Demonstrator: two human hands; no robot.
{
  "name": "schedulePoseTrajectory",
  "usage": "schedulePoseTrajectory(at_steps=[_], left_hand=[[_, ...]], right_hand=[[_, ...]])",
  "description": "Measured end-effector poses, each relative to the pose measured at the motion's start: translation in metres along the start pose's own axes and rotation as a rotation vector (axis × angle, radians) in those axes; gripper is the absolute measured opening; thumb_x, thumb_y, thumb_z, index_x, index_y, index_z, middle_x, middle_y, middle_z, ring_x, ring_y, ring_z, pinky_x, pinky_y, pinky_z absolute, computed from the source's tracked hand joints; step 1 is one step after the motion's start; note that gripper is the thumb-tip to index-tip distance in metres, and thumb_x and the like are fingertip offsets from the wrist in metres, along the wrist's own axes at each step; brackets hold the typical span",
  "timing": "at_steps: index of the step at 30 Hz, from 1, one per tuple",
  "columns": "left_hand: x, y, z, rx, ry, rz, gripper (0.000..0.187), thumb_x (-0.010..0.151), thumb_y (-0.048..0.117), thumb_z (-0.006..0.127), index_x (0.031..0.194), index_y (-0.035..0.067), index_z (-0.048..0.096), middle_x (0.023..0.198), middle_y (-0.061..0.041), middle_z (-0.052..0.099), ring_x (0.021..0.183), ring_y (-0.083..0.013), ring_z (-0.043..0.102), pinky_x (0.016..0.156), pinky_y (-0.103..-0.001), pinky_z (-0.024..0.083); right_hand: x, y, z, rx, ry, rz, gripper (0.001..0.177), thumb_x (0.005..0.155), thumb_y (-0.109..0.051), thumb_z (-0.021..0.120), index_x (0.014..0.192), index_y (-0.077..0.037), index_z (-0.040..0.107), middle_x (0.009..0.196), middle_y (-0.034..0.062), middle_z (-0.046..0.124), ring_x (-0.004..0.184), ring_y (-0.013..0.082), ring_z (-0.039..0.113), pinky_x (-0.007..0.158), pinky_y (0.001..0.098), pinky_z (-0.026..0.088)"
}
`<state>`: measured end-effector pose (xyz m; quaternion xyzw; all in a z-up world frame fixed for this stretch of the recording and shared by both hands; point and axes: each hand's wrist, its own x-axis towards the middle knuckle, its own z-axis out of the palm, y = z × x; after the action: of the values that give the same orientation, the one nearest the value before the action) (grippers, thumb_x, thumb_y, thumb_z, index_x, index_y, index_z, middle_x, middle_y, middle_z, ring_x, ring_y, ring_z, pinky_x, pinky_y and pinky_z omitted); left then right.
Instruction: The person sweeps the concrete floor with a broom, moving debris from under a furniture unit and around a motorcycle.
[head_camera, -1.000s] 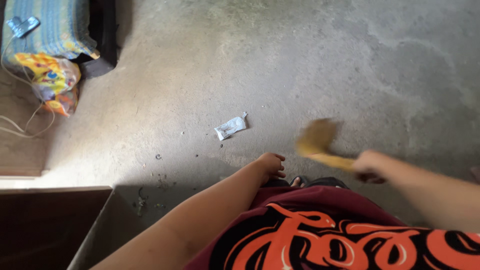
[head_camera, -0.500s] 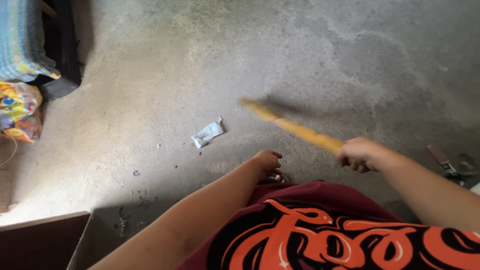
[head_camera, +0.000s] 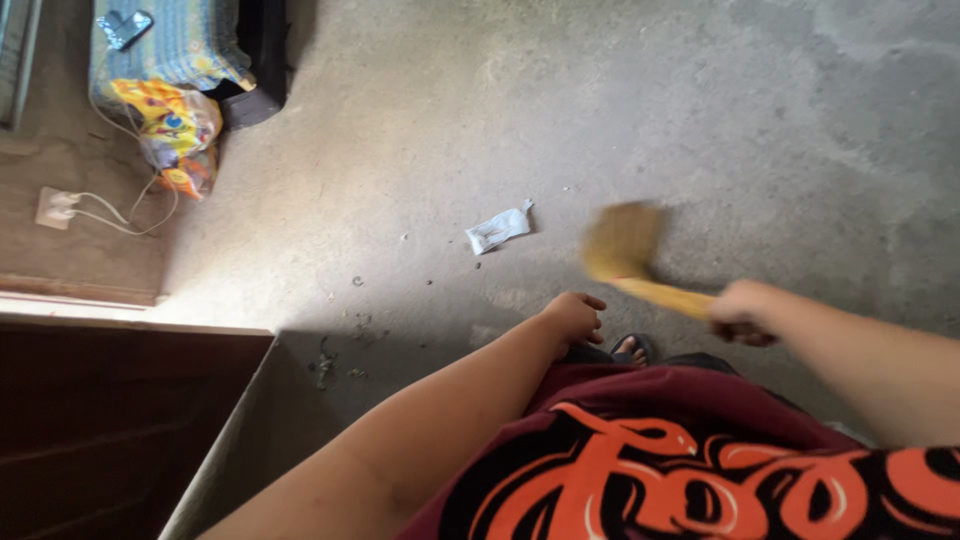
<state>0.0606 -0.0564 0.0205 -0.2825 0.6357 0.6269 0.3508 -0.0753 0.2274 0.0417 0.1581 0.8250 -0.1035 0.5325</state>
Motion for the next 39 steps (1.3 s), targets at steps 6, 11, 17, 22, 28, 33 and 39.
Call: schedulePoseTrajectory(at_steps=[6, 11, 17, 22, 28, 33, 39], left_hand=[[-0.028, 0.004, -0.03, 0.001, 0.01, -0.009, 0.051, 0.093, -0.004, 0.058, 0.142, 0.008, 0.059, 0.107, -0.02, 0.073, 0.082, -0.0287, 0.074, 0.053, -0.033, 0.049], [-0.03, -0.001, -0.051, 0.025, -0.073, -0.013, 0.049, 0.095, -0.002, 0.056, 0.142, 0.011, 0.055, 0.116, -0.018, 0.071, 0.084, -0.0286, 0.074, 0.056, -0.032, 0.049], [-0.041, -0.031, -0.079, 0.136, -0.142, -0.009, 0.05, 0.098, 0.001, 0.053, 0.147, 0.013, 0.052, 0.127, -0.018, 0.069, 0.097, -0.029, 0.074, 0.07, -0.034, 0.06], [-0.015, -0.082, -0.115, 0.42, -0.261, 0.077, 0.055, 0.098, -0.001, 0.048, 0.151, 0.013, 0.046, 0.125, -0.02, 0.071, 0.095, -0.0295, 0.075, 0.071, -0.034, 0.06], [-0.061, -0.095, -0.135, 0.156, -0.081, -0.072, 0.055, 0.091, -0.004, 0.064, 0.142, 0.012, 0.058, 0.109, -0.017, 0.073, 0.071, -0.0209, 0.064, 0.061, -0.034, 0.053], [-0.091, -0.075, -0.124, 0.162, 0.004, -0.063, 0.049, 0.092, -0.002, 0.063, 0.14, 0.008, 0.062, 0.107, -0.017, 0.073, 0.073, -0.0211, 0.069, 0.061, -0.033, 0.052], [-0.053, -0.07, -0.118, 0.106, -0.193, -0.05, 0.051, 0.096, -0.001, 0.052, 0.146, 0.009, 0.053, 0.119, -0.019, 0.071, 0.089, -0.0288, 0.072, 0.072, -0.036, 0.059]], right_hand=[[-0.12, -0.076, 0.042, 0.12, -0.193, -0.217, 0.053, 0.081, -0.002, 0.067, 0.126, -0.029, 0.071, 0.062, 0.0071, 0.058, 0.044, 0.0148, 0.042, 0.042, 0.0311, 0.033], [-0.189, -0.05, 0.034, 0.286, -0.095, -0.211, 0.075, 0.077, 0.0, 0.065, 0.144, -0.033, 0.06, 0.067, 0.0086, 0.063, 0.044, 0.014, 0.042, 0.041, 0.0294, 0.031], [-0.118, 0.038, 0.017, 0.674, 0.145, -0.008, 0.021, 0.074, 0.005, 0.072, 0.093, 0.002, 0.064, 0.067, 0.0102, 0.058, 0.045, 0.0142, 0.046, 0.036, 0.0288, 0.031], [-0.013, 0.057, 0.016, 0.638, 0.137, 0.183, 0.012, 0.075, 0.002, 0.07, 0.084, -0.002, 0.062, 0.064, 0.0088, 0.052, 0.044, 0.0136, 0.041, 0.037, 0.0272, 0.031], [-0.06, -0.031, 0.14, 0.163, -0.027, 0.049, 0.014, 0.077, -0.005, 0.078, 0.086, -0.001, 0.068, 0.06, 0.0087, 0.052, 0.04, 0.0176, 0.043, 0.037, 0.0327, 0.033], [-0.187, -0.077, 0.155, 0.238, -0.171, -0.155, 0.066, 0.079, -0.001, 0.069, 0.138, -0.03, 0.07, 0.062, 0.0071, 0.059, 0.042, 0.0146, 0.043, 0.04, 0.0306, 0.033], [-0.213, -0.029, 0.123, 0.478, -0.037, -0.092, 0.078, 0.076, 0.003, 0.065, 0.146, -0.033, 0.06, 0.065, 0.0111, 0.059, 0.044, 0.0155, 0.039, 0.04, 0.0309, 0.03]])
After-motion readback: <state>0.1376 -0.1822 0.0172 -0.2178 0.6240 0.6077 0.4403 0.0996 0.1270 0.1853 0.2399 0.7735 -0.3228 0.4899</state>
